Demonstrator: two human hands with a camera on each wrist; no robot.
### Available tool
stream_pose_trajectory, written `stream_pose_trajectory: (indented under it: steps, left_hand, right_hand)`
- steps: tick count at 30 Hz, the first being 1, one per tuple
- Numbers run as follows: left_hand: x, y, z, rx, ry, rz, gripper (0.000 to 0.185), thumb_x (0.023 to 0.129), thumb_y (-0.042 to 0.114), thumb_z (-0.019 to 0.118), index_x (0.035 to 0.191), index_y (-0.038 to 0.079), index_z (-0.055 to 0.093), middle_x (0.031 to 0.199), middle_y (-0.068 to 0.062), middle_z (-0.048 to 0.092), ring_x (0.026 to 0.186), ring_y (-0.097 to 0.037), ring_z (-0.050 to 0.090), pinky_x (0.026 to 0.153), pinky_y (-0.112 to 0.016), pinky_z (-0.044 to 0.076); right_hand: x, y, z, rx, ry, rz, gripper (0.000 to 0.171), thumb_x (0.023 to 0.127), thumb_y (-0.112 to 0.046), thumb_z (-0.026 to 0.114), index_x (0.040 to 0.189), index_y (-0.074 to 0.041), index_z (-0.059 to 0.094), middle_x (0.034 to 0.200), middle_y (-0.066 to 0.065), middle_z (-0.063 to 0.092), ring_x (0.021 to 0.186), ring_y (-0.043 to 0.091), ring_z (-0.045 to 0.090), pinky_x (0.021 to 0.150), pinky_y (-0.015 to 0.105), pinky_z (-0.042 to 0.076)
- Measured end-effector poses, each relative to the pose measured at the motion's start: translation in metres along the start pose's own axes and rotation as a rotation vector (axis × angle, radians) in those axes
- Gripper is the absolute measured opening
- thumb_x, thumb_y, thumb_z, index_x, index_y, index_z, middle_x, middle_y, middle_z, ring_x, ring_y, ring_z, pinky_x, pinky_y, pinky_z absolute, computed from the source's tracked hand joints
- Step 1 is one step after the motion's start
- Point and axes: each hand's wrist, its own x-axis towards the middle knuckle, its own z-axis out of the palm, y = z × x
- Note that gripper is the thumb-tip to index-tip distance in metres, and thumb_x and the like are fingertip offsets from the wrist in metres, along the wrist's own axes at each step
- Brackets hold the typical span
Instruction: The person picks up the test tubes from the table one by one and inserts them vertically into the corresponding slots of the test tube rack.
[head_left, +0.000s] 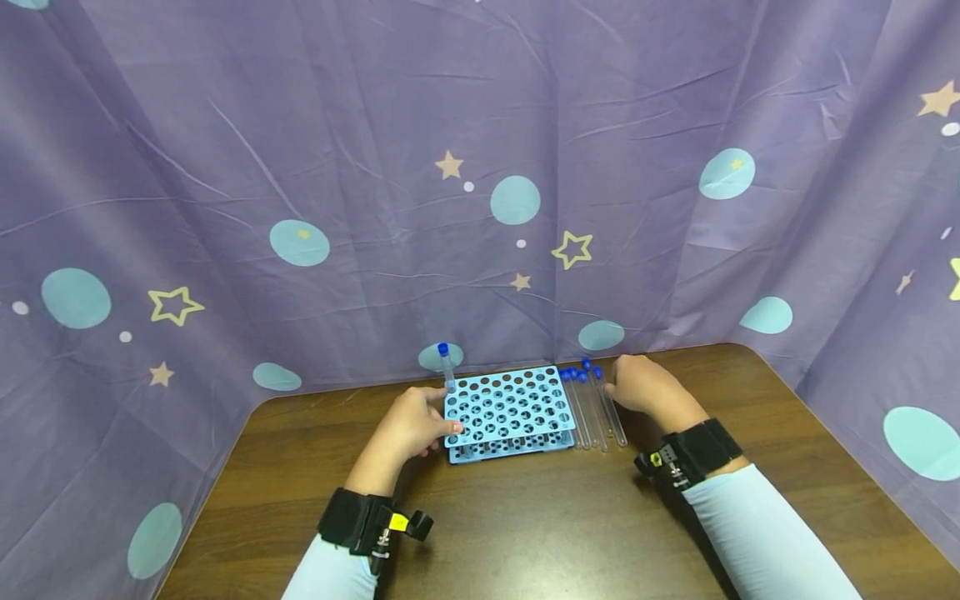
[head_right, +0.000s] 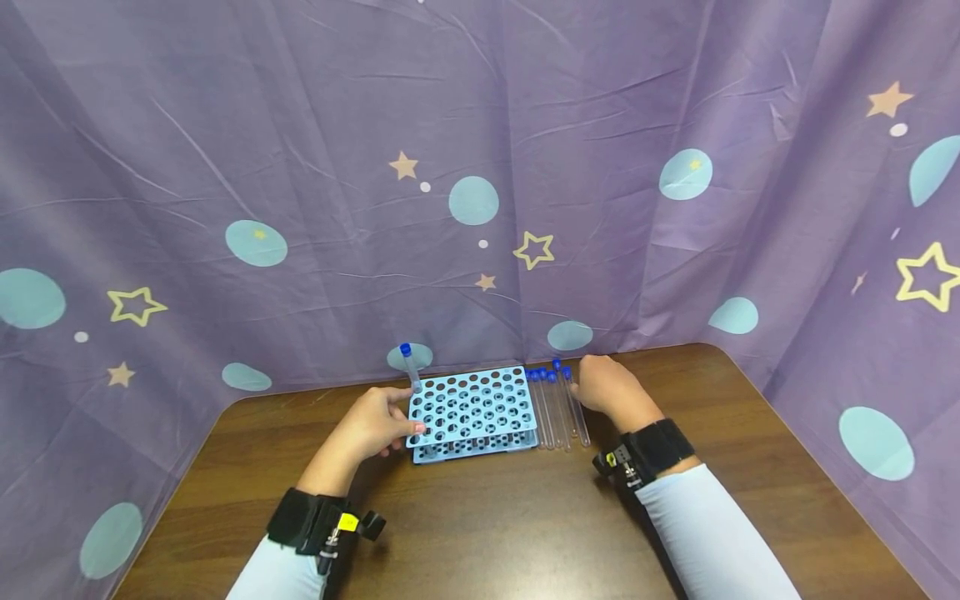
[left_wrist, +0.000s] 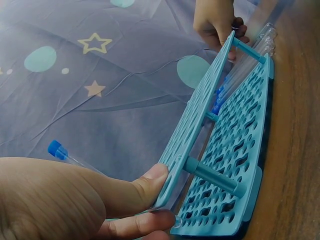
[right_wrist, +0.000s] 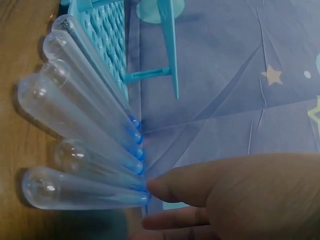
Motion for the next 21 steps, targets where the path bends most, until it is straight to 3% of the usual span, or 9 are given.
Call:
stream_pose_trajectory:
  steps: [5, 13, 21]
  left_hand:
    - [0.0003, 0.0001, -0.0003, 0.007, 0.002, -0.006, 0.083, 0.093, 0.021, 0.096, 0.164, 0.002, 0.058, 0.074, -0.009, 0.076, 0.052, -0.017, 0.062, 0.049, -0.032, 0.054]
    - [-0.0019, 0.0015, -0.0005, 0.014, 0.009, -0.005, 0.081, 0.094, 0.022, 0.096, 0.163, 0.002, 0.059, 0.074, -0.011, 0.076, 0.053, -0.017, 0.062, 0.050, -0.032, 0.054]
    - [-0.0018, 0.0035, -0.0006, 0.009, 0.006, -0.006, 0.081, 0.094, 0.021, 0.096, 0.163, 0.002, 0.059, 0.075, -0.012, 0.077, 0.052, -0.017, 0.062, 0.050, -0.032, 0.054]
  right_hand:
    - [0.0011, 0.0024, 0.0058, -0.006, -0.025, 0.000, 0.043, 0.100, -0.028, 0.081, 0.068, -0.015, 0.056, 0.079, 0.005, 0.065, 0.073, 0.023, 0.060, 0.079, 0.053, 0.061]
    - [0.0037, 0.0006, 0.0074, -0.035, -0.035, 0.014, 0.041, 0.102, -0.028, 0.082, 0.071, -0.010, 0.064, 0.084, 0.010, 0.072, 0.077, 0.024, 0.067, 0.087, 0.055, 0.065]
    - [0.0043, 0.0011, 0.0089, -0.030, -0.045, 0.022, 0.044, 0.104, -0.025, 0.079, 0.065, -0.011, 0.065, 0.065, 0.005, 0.070, 0.059, 0.020, 0.068, 0.070, 0.041, 0.062]
